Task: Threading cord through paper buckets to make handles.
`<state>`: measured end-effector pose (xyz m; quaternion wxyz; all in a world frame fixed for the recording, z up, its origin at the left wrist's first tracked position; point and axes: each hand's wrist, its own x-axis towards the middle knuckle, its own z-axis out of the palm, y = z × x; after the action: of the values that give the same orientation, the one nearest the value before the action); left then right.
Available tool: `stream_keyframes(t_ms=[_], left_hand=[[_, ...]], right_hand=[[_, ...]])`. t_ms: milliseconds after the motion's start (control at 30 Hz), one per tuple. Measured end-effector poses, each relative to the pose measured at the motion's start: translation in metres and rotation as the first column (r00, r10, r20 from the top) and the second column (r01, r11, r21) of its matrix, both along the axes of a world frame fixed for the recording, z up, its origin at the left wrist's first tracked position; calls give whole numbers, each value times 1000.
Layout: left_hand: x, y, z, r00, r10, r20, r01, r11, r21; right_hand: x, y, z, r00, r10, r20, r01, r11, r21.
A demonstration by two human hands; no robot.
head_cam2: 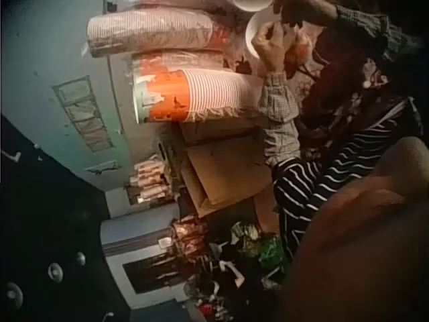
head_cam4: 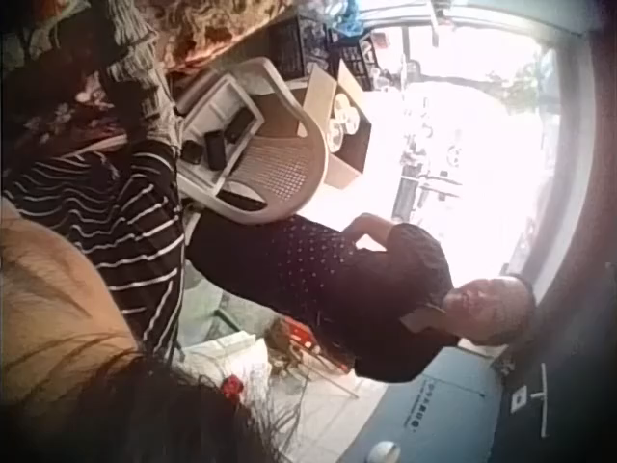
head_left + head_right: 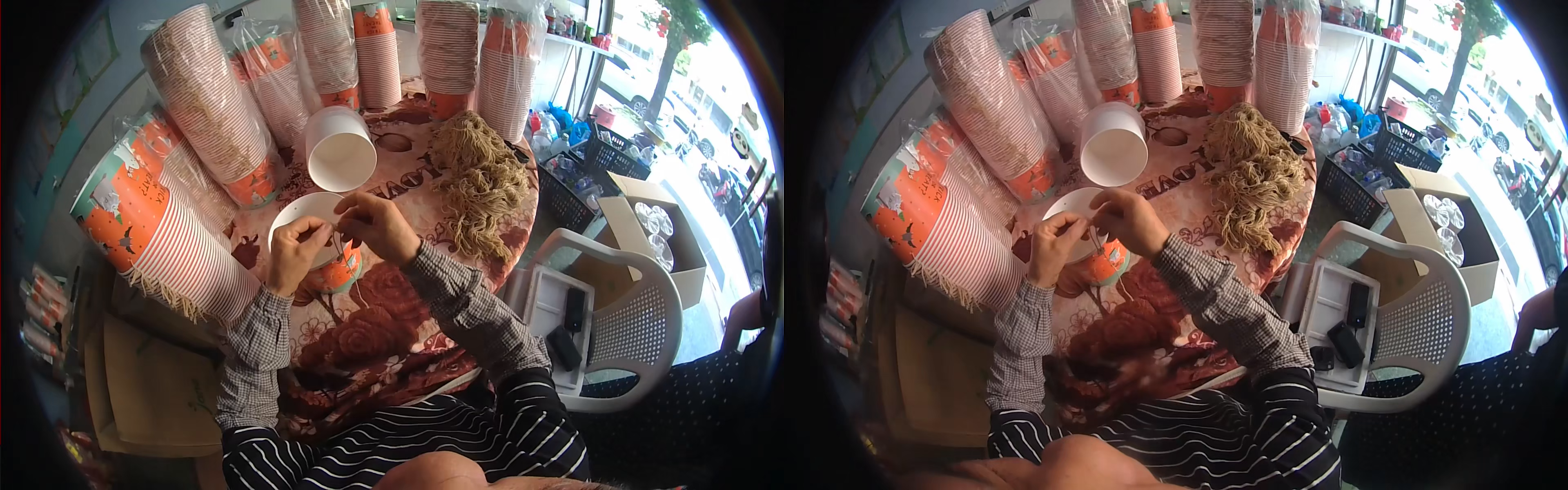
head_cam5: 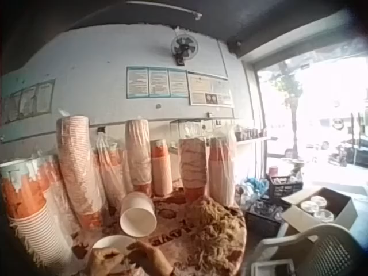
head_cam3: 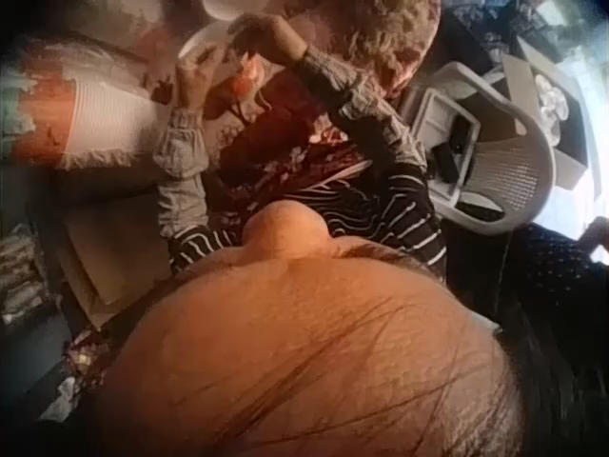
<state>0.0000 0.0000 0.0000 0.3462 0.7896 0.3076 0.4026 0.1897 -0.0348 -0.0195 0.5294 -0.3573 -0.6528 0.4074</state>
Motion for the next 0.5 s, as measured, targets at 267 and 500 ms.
stream_keyframes(t_ms=[267,500], left_hand=[[1,-8,-16,947,-83,309,177,940,-290],[-6,-22,-6,899,-92,428,329,788,-521]], right_hand=[[-18,-12,-18,932,25,-362,-10,999,42],[-27,-21,-26,786,66,-615,-73,997,14]])
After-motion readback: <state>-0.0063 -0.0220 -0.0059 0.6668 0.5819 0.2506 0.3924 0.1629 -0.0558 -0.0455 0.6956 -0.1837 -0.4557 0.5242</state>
